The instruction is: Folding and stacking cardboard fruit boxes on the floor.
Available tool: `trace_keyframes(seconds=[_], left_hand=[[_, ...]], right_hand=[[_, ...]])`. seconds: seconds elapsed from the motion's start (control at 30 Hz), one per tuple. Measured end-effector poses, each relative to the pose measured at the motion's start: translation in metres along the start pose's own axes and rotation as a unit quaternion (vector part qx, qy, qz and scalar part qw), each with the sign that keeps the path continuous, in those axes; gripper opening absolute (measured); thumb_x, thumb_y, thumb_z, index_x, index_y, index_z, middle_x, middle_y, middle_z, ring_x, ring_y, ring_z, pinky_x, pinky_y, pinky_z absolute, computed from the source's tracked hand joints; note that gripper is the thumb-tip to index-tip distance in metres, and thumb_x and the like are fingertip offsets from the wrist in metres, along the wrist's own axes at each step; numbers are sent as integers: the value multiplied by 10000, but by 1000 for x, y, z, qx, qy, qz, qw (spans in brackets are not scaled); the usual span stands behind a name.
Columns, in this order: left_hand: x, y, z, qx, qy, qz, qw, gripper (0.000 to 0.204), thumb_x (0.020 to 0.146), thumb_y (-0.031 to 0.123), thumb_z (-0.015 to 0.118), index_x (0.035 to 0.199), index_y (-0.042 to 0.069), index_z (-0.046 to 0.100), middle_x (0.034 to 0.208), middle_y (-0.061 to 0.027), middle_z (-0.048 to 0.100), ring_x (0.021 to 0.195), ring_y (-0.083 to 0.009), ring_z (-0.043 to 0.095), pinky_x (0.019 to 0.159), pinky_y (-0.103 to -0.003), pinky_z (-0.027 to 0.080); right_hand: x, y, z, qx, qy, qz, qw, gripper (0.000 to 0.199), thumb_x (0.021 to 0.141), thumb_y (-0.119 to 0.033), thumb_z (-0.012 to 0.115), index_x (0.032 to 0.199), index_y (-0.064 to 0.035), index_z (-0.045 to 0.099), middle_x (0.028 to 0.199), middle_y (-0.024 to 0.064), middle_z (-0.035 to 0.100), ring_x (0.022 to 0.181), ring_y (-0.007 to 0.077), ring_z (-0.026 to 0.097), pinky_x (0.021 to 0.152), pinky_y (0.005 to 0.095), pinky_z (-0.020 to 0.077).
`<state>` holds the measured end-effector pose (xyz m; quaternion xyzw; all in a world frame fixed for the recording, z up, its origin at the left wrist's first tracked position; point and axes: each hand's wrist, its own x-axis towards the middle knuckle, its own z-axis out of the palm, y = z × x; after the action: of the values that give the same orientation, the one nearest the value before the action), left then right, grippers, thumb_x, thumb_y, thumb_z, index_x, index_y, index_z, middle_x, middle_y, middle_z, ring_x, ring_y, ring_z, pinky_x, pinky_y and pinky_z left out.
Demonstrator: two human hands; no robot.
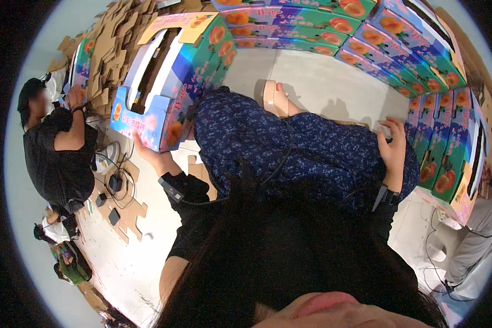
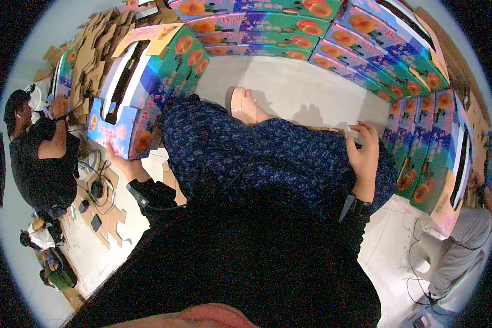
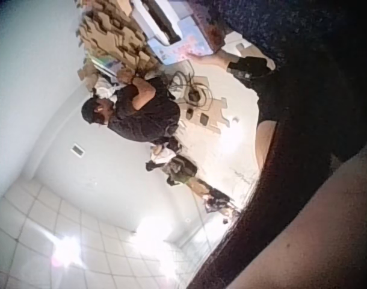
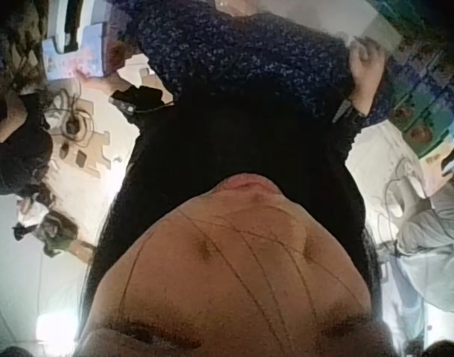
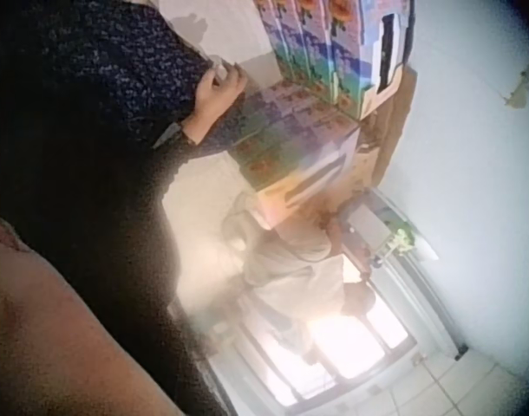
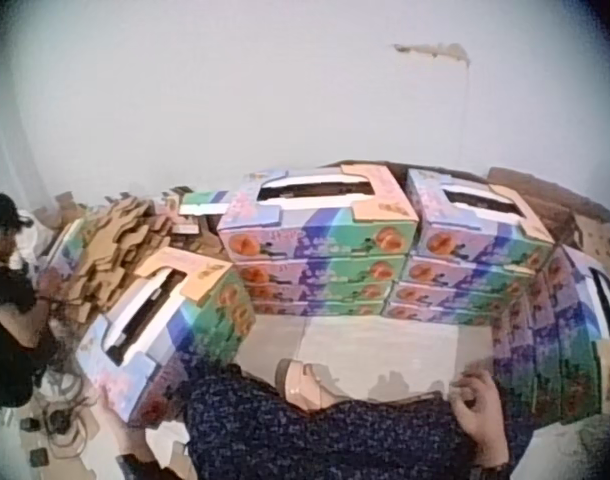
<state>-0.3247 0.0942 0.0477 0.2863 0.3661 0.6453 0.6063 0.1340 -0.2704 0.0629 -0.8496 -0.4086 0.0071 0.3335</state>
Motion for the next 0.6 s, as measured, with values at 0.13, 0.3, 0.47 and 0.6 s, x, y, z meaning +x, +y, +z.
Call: trace_keyframes(seconds=[0.13,0.3,0.47,0.6], left_hand=[[4,7,1,33,21,-31,999,546,950,423,417,1353,54,416,1315,-144,525,1193,-309,522,1007,-481,407],[20,19,-15,68,9,-65,996,543,957,444,416,1340,60,437,1304,-126,539,1183,-284,535,992,-481,421],[69,-10,-62,306,130,116,936,557,932,434,492,1335,50,475,1283,-126,558,1099,-276,573,921,-374,457],[6,48,44,646,290,452,543,648,873,424,611,1313,-34,481,1139,-319,545,1140,-414,495,1020,-485,326]], right_hand=[[-1,0,0,-34,-29,0,999,243,809,-139,620,1026,-29,632,1164,183,565,1104,349,543,949,384,421],[-1,2,2,-25,-63,1,998,275,796,-201,657,1032,-61,631,1161,202,574,1079,390,546,927,408,437],[-5,1,-2,-47,-54,6,997,277,795,-178,664,1036,-46,629,1179,195,571,1091,373,550,935,396,433],[-1,-3,1,-20,-69,8,997,278,787,-134,673,1040,-28,623,1183,191,569,1095,362,553,935,384,436]])
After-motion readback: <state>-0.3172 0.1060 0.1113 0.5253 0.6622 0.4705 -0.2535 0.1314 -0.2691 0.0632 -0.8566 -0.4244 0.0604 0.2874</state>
